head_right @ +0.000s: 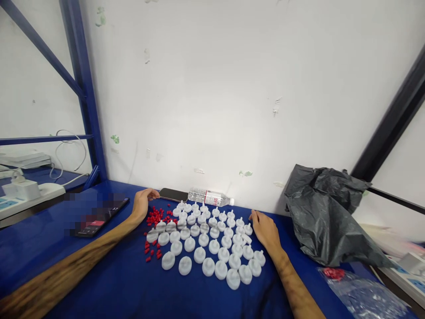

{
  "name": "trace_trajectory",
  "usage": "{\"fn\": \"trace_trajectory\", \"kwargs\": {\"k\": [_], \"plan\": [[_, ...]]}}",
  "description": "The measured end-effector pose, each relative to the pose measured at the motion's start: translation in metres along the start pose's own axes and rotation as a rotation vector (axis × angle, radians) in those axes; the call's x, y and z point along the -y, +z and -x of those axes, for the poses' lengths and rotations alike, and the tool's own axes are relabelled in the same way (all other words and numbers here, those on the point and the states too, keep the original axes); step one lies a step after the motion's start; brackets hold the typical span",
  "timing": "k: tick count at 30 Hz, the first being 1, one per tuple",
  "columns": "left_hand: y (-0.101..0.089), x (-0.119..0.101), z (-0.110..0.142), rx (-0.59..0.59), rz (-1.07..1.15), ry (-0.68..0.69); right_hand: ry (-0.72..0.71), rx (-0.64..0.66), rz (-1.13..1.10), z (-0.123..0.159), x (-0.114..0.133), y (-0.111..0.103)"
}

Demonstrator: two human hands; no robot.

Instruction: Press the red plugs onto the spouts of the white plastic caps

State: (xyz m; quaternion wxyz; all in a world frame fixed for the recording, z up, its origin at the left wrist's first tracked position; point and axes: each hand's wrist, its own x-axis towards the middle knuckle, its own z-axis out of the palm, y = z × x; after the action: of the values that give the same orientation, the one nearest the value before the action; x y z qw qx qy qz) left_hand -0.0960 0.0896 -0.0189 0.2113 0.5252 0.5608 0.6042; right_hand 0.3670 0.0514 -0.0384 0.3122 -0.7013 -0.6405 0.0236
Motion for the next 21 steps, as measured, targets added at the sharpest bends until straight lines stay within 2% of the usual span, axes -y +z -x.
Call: {"fn": "trace_trajectory", "kwargs": {"k": [3, 5, 14, 21], "plan": [[-0.002, -0.003, 0.002, -0.121, -0.028, 0.003, -0.008, 0.013, 0.036, 0.000, 0.002, 0.002], [-0.004, -0.006, 0.003, -0.155, -0.048, 0.000, -0.005, 0.015, 0.045, 0.000, 0.004, 0.002], [-0.007, -0.010, 0.005, -0.096, -0.113, -0.039, 0.104, -0.015, 0.020, 0.000, 0.001, -0.009], [-0.001, -0.002, 0.001, -0.087, -0.112, 0.040, 0.155, -0.063, 0.074, 0.001, 0.003, -0.015]]}}
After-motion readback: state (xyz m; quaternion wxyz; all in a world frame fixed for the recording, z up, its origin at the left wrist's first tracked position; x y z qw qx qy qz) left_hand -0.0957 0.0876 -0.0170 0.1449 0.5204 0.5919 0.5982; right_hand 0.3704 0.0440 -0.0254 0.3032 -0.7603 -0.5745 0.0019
